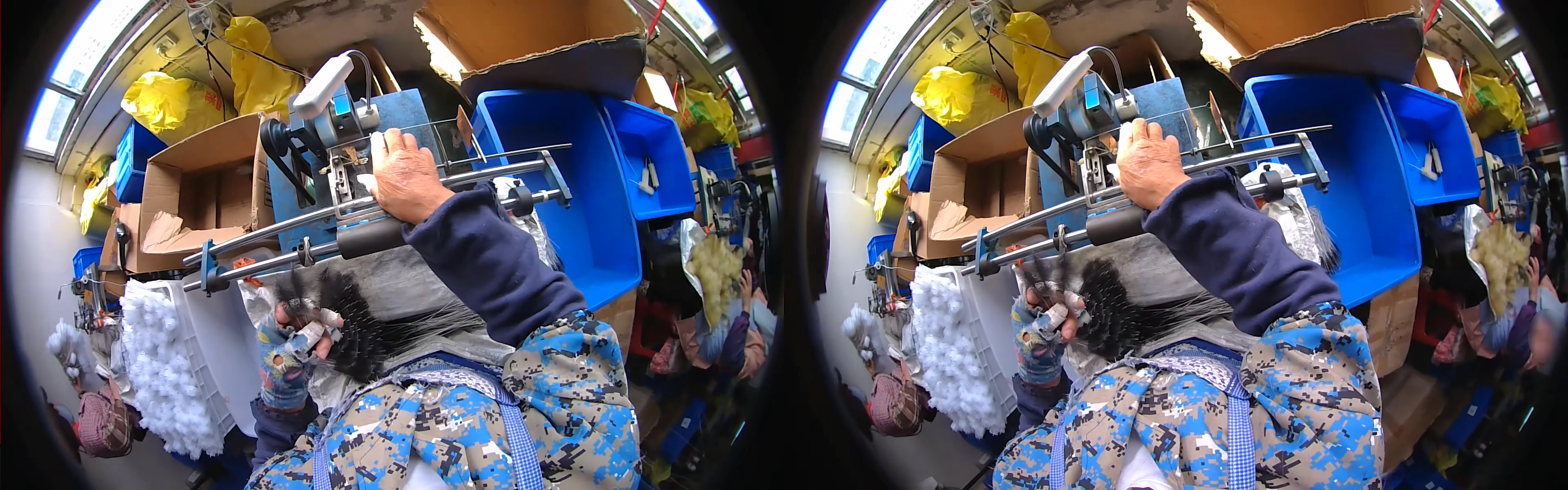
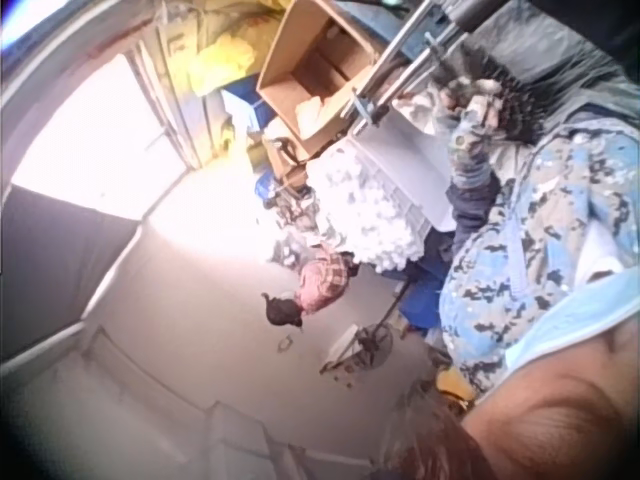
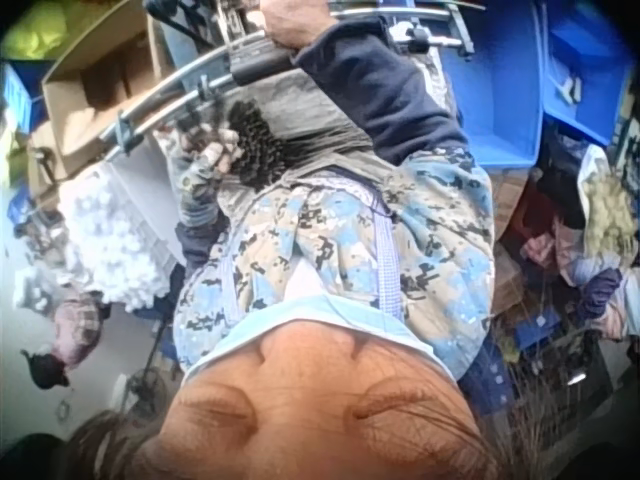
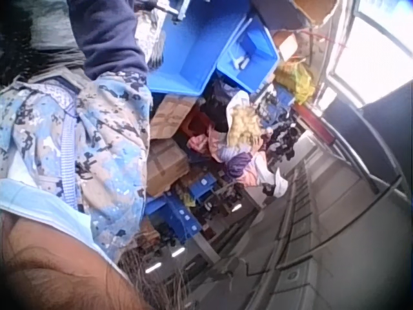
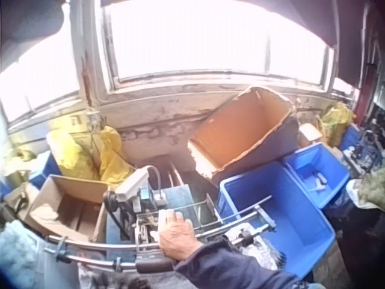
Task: The person operates a manual machine in a workshop, repeatedly pulling a lever with their right hand while holding a bundle of dark fibers with their left hand. The person wears gloves and a camouflage jacket while working at the blue machine.
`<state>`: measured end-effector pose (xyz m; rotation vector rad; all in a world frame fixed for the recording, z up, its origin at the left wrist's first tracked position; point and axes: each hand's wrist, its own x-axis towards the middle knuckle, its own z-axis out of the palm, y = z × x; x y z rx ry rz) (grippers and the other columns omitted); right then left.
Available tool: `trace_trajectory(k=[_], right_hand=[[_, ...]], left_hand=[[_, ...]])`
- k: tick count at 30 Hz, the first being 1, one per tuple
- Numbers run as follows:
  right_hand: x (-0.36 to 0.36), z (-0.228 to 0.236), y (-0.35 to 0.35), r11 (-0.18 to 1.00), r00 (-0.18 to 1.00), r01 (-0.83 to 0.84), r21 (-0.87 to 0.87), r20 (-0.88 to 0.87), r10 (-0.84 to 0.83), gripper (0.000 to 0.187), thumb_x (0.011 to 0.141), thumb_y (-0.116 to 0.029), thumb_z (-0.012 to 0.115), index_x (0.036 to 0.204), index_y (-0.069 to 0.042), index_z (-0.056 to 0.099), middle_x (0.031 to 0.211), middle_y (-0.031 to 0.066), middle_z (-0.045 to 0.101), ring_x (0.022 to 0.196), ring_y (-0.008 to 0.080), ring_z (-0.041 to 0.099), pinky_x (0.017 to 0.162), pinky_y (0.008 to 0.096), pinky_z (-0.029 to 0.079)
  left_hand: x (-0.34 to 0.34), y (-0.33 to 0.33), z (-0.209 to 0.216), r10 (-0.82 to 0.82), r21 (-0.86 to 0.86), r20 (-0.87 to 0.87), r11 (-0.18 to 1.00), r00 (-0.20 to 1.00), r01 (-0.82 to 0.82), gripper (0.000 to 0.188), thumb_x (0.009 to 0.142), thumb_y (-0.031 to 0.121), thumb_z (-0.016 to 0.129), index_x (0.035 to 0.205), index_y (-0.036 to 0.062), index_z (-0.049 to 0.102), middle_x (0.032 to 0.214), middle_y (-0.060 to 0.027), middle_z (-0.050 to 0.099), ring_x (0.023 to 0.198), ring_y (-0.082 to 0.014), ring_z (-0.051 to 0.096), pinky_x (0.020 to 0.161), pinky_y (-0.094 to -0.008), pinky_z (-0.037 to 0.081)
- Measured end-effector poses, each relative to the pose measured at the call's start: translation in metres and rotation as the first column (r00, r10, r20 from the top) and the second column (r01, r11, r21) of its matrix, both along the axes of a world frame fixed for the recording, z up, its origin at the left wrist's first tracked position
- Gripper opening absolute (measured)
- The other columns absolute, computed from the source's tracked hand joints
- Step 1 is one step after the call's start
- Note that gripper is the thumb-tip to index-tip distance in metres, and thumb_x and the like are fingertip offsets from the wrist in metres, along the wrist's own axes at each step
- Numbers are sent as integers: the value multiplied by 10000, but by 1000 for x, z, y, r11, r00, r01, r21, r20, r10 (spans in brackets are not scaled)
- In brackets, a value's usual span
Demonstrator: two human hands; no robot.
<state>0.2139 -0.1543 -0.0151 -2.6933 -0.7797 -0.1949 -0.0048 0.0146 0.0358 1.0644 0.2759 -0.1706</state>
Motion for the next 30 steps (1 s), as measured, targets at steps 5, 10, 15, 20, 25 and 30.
trace_trajectory(k=[5,10,15,20,25,30], right_hand=[[-10,-1,39,995,999,-39,92,-28,41,528,730,-302,643,1058,67,455,942,169,487,843,281,526,686,360,477],[5,2,-5,993,991,-110,-40,-78,106,575,741,-286,641,1105,112,443,989,200,467,882,316,517,746,357,460],[21,18,-46,996,992,-38,-86,120,48,386,739,-299,666,963,5,588,996,122,479,922,272,476,731,403,415],[51,17,-52,964,982,88,-251,187,-41,178,740,-149,595,902,-76,617,928,67,582,928,240,508,768,398,371],[24,46,-73,975,988,-139,-175,48,149,89,732,-64,534,732,-92,619,732,84,631,785,254,595,694,399,403],[-68,61,-79,816,844,-438,376,-142,518,222,664,-55,645,877,-39,584,809,115,581,796,299,539,717,376,427]], left_hand=[[0,-14,3,75,-72,34,995,997,-73,287,831,6,502,1068,157,560,943,-278,579,504,-179,536,455,-226,433],[2,-2,14,77,52,-7,996,997,-76,338,815,-66,480,1125,67,510,956,-277,582,531,-168,537,490,-229,438],[-4,3,5,214,33,-56,977,975,-213,321,790,-60,494,1102,18,499,928,-237,596,504,-143,521,430,-217,409],[13,-15,17,167,101,8,981,986,-167,298,777,-17,544,1073,6,525,929,-200,605,495,-118,512,381,-205,368],[-13,29,11,276,8,169,959,946,-282,366,791,-69,484,1150,-2,469,894,-255,592,485,-159,502,408,-226,402],[-7,43,6,62,-35,151,998,987,-57,306,834,20,508,1126,-70,489,613,-105,534,430,-115,452,390,-216,353]])
